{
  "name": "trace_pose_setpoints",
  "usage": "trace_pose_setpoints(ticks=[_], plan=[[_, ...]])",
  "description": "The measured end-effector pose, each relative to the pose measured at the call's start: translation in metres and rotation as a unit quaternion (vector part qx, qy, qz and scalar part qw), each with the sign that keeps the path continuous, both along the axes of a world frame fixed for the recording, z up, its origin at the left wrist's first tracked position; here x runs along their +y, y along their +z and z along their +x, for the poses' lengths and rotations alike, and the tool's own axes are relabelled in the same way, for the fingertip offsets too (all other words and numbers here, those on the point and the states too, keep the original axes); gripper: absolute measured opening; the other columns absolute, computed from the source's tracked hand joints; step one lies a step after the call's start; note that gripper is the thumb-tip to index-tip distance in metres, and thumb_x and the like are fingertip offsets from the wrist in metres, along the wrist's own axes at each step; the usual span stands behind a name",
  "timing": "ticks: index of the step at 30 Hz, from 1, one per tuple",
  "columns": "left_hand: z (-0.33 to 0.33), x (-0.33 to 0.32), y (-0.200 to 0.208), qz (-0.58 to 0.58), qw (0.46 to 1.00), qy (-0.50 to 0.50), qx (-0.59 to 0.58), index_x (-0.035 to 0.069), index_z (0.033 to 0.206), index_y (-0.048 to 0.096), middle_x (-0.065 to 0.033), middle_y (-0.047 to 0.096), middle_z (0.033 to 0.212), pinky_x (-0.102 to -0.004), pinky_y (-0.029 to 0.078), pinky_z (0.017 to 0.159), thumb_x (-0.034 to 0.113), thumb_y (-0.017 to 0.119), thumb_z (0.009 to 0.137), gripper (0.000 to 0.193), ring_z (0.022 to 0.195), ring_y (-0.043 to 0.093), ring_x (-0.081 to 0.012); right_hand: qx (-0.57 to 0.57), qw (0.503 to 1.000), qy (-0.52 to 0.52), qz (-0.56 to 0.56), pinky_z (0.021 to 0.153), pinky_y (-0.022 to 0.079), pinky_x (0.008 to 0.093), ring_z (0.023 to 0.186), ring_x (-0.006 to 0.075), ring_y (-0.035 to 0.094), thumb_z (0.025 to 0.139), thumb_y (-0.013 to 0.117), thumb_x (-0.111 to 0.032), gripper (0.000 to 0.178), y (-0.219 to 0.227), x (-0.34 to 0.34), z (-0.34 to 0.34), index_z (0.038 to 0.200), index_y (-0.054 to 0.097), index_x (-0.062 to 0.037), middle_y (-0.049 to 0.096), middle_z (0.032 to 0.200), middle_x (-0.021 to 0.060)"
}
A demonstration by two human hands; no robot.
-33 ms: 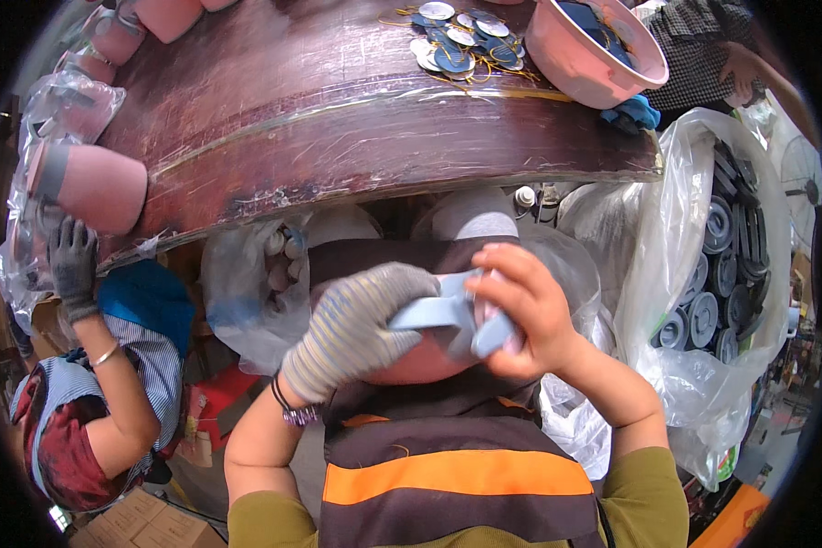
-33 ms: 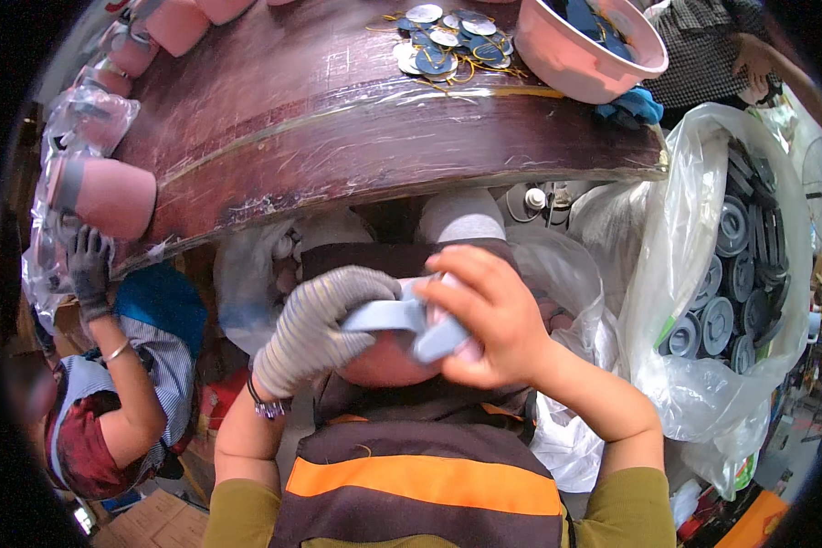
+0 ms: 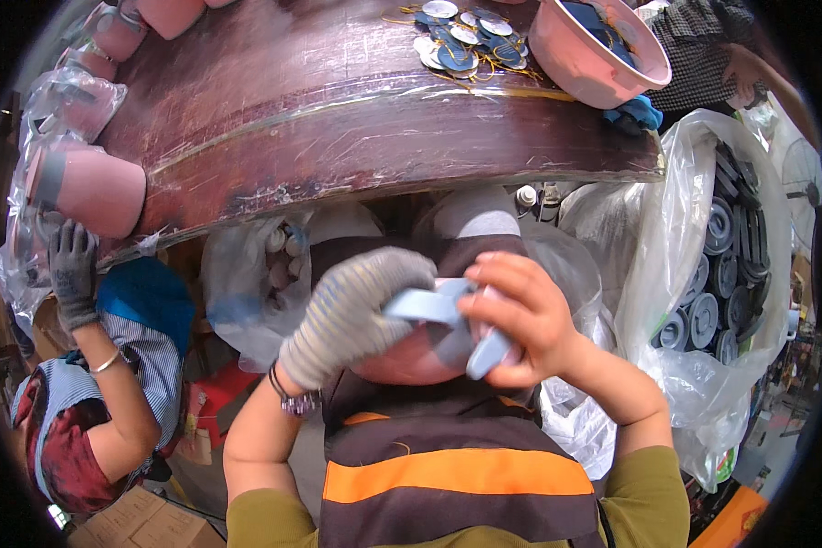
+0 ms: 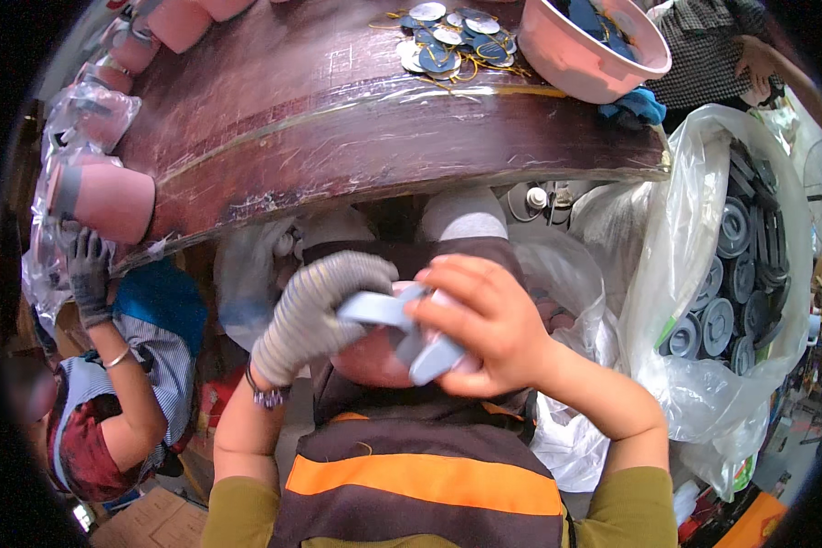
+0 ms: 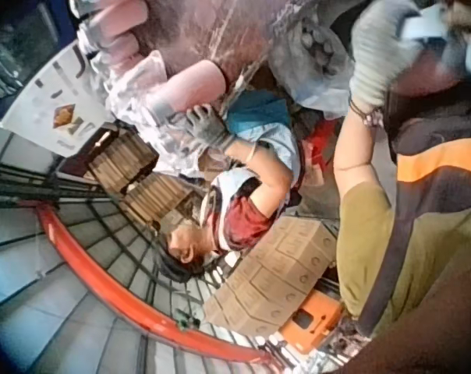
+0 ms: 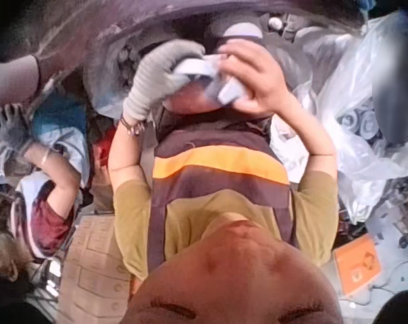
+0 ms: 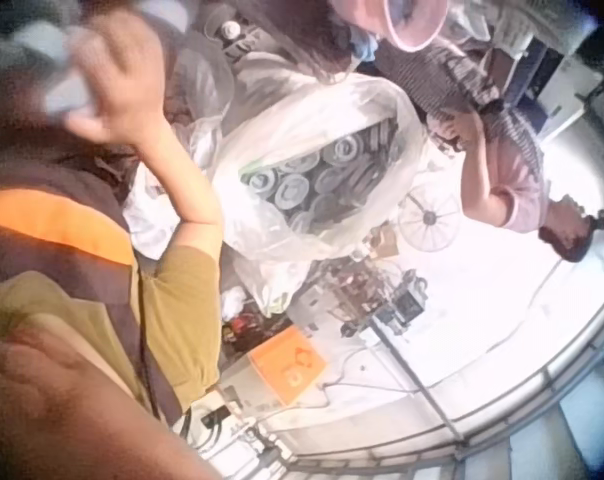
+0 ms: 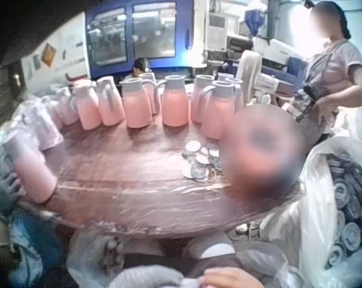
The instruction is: The person assembles pink plastic pitchers by attaching gray lids and securing them with rubber bands. They wipe the pitcher surfaces with a cloth, attach circular tags, and place the finished units on the table.
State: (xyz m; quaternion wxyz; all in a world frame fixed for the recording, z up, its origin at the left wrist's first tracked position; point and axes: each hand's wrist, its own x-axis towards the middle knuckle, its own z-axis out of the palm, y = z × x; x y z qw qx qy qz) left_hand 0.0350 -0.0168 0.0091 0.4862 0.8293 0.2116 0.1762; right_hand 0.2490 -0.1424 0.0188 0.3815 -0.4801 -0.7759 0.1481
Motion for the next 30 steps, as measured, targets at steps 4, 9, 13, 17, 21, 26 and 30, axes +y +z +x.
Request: trace_pose_setpoints(ticks=[4, 9, 13, 17, 21, 26, 30], plan=[[0.023, 0.017, -0.028, -0.094, 0.993, 0.042, -0.06, 0.003, 0.103, 0.064, -0.0104, 0.066, 0.103, -0.0319, 0.049, 0.086, 0.006, 0.075, 0.076, 0.029, 0.096, 0.063, -0.0192, -0.037, 0.975, 0.211, 0.059, 0.093, 0.045, 0.0472, 0.108, 0.0346, 0.056, 0.084, 0.055, -0.036, 0.043, 0.024, 0.01, -0.017, 0.114, 0.061, -0.0069, 0.057, 0.12, 0.0152], [0.048, 0.005, -0.046, -0.179, 0.98, -0.07, -0.048, 0.003, 0.097, 0.067, -0.0069, 0.069, 0.087, -0.0293, 0.05, 0.077, 0.012, 0.07, 0.082, 0.018, 0.083, 0.064, -0.0146, 0.012, 0.948, 0.311, 0.069, 0.094, 0.044, 0.0465, 0.105, 0.0321, 0.057, 0.088, 0.049, -0.034, 0.038, 0.027, 0.01, -0.036, 0.113, 0.06, -0.0067, 0.058, 0.117, 0.0135], [0.032, 0.008, -0.044, -0.092, 0.989, 0.105, 0.036, 0.004, 0.086, 0.068, -0.012, 0.069, 0.08, -0.0314, 0.051, 0.071, 0.016, 0.066, 0.085, 0.012, 0.077, 0.067, -0.0184, -0.015, 0.98, 0.189, 0.066, 0.085, 0.046, 0.0434, 0.103, 0.0303, 0.057, 0.084, 0.054, -0.04, 0.041, 0.014, 0.014, -0.025, 0.114, 0.063, -0.0129, 0.059, 0.115, 0.0106], [0.001, -0.005, 0.007, 0.0, 0.989, 0.081, 0.125, 0.004, 0.091, 0.066, -0.0151, 0.066, 0.078, -0.0351, 0.05, 0.069, 0.023, 0.068, 0.082, 0.021, 0.076, 0.067, -0.0275, 0.018, 0.999, -0.004, -0.029, 0.087, 0.046, 0.0419, 0.101, 0.0318, 0.056, 0.08, 0.059, -0.035, 0.044, -0.003, 0.01, -0.018, 0.115, 0.063, -0.0081, 0.059, 0.114, 0.012], [0.022, -0.096, 0.01, -0.111, 0.982, -0.119, 0.098, 0.0, 0.11, 0.052, -0.0193, 0.063, 0.077, -0.0432, 0.049, 0.069, 0.027, 0.066, 0.081, 0.042, 0.076, 0.064, -0.0367, 0.224, 0.874, -0.211, -0.377, 0.09, 0.044, 0.0333, 0.1, 0.028, 0.058, 0.088, 0.054, -0.032, 0.045, -0.04, 0.037, 0.018, 0.118, 0.059, 0.0002, 0.059, 0.113, 0.0173], [0.012, -0.077, -0.006, -0.024, 1.0, 0.018, -0.007, 0.005, 0.113, 0.056, -0.0189, 0.064, 0.081, -0.043, 0.05, 0.069, 0.019, 0.065, 0.081, 0.036, 0.079, 0.064, -0.0369, 0.141, 0.902, -0.157, -0.377, 0.092, 0.044, 0.0365, 0.104, 0.0292, 0.059, 0.089, 0.056, -0.046, 0.064, -0.014, 0.022, 0.033, 0.132, 0.047, 0.0003, 0.062, 0.111, 0.0185], [-0.018, -0.004, 0.003, 0.078, 0.98, 0.181, 0.006, 0.005, 0.1, 0.066, -0.0137, 0.066, 0.084, -0.033, 0.052, 0.07, 0.005, 0.068, 0.078, 0.023, 0.076, 0.065, -0.026, -0.065, 0.897, -0.019, -0.437, 0.083, 0.048, 0.0404, 0.096, 0.0353, 0.063, 0.076, 0.07, -0.055, 0.082, 0.054, 0.004, 0.032, 0.134, 0.046, -0.0023, 0.063, 0.105, 0.0196]])
